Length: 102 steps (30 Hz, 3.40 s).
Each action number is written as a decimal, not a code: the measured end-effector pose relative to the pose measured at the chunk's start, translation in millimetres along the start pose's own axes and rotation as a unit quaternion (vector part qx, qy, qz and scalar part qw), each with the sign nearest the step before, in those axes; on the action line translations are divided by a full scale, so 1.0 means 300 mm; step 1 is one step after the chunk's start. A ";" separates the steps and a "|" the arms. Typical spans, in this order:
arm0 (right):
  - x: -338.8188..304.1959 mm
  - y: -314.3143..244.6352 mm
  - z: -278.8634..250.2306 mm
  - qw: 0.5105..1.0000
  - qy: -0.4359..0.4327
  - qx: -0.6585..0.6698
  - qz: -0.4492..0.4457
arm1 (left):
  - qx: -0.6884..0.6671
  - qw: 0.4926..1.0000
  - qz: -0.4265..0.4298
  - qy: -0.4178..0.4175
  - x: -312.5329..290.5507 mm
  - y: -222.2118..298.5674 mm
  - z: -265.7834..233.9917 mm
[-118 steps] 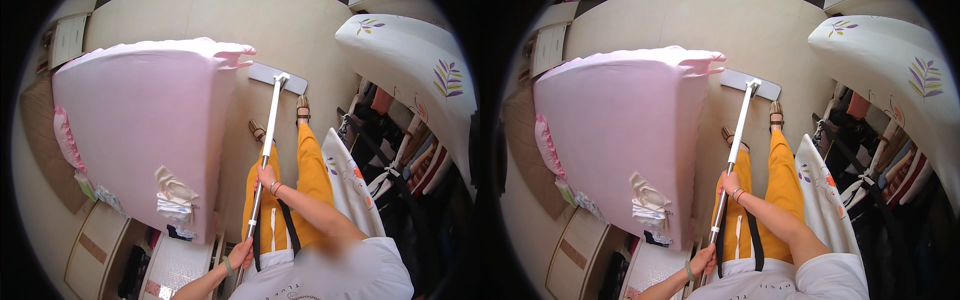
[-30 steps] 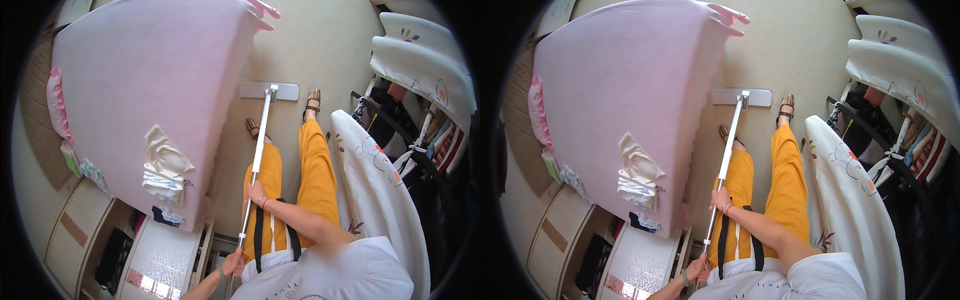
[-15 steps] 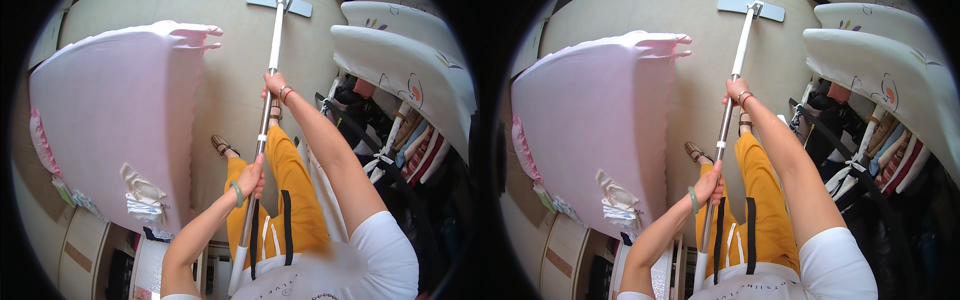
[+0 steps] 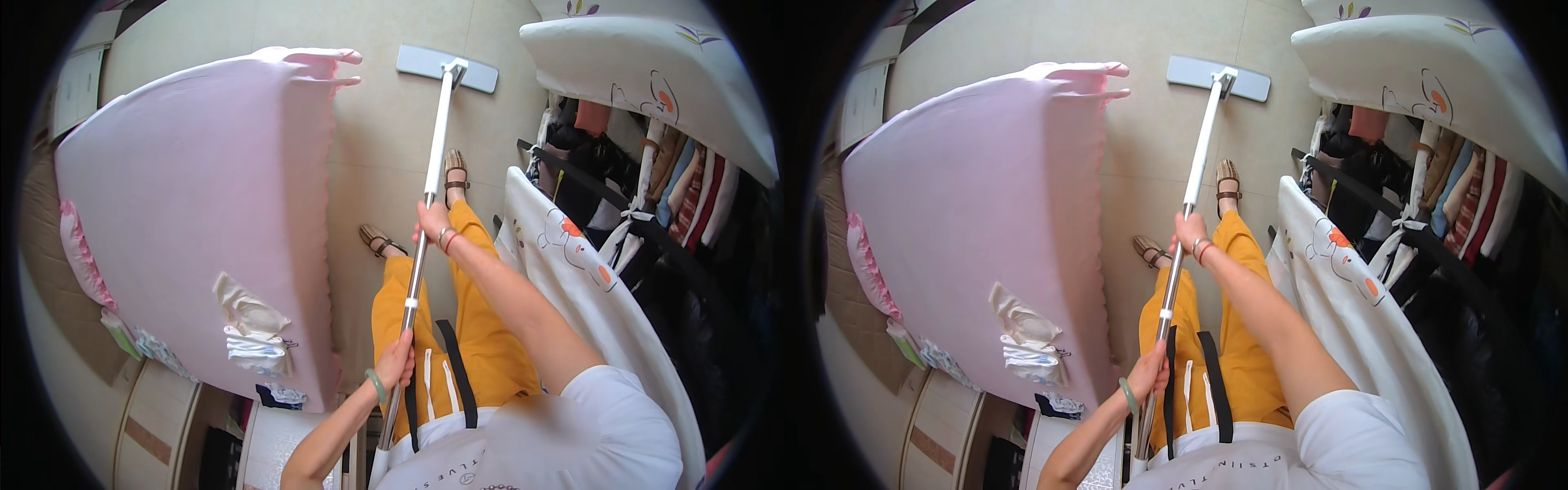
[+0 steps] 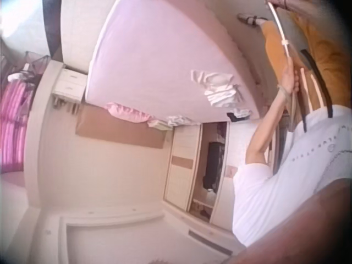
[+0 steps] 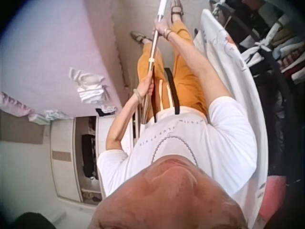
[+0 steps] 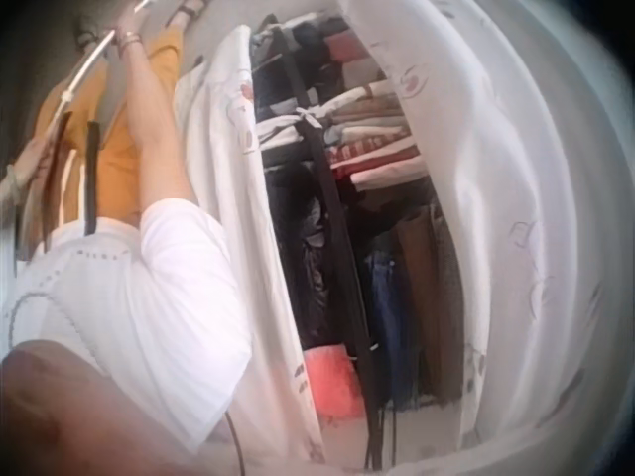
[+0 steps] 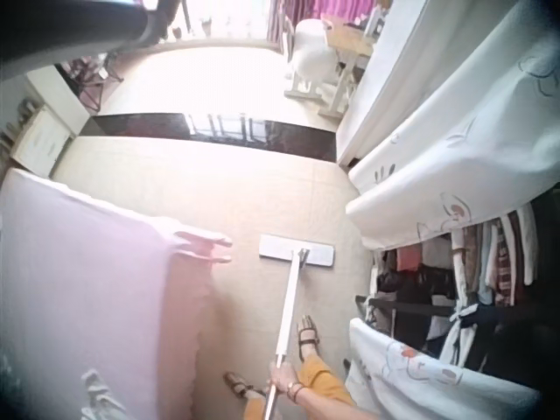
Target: The person mops the tiled floor of a bedroom using a flat mop. They move the mop back and forth across the floor, navigating around a bed with a pink sheet and a baby crib. The person cleans the area between the furniture and along the walls.
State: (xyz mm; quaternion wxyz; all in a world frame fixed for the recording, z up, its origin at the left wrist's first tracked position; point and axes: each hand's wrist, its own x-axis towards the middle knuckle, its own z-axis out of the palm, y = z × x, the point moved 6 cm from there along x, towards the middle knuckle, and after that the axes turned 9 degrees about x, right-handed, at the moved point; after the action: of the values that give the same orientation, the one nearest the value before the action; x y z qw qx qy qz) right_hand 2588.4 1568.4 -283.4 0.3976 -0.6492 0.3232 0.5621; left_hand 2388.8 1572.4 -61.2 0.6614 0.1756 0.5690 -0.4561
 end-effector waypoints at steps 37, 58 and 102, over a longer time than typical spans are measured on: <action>0.313 -0.926 -0.292 0.994 0.000 -0.046 -0.103 | 0.055 0.993 0.092 -0.048 0.144 0.878 0.382; 0.106 -0.098 -0.538 0.989 0.053 0.135 -0.022 | 0.225 0.973 0.034 -0.050 0.155 0.265 0.257; -0.049 0.300 -0.108 0.993 0.031 0.118 -0.007 | 0.158 0.987 -0.008 -0.018 0.052 -0.173 -0.098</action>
State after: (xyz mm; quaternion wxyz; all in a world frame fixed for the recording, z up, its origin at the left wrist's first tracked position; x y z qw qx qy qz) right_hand 2523.4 1496.8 -281.1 0.4651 -0.6172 0.3945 0.4971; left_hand 2328.6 1561.2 -69.1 0.6318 0.2655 0.4790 -0.5485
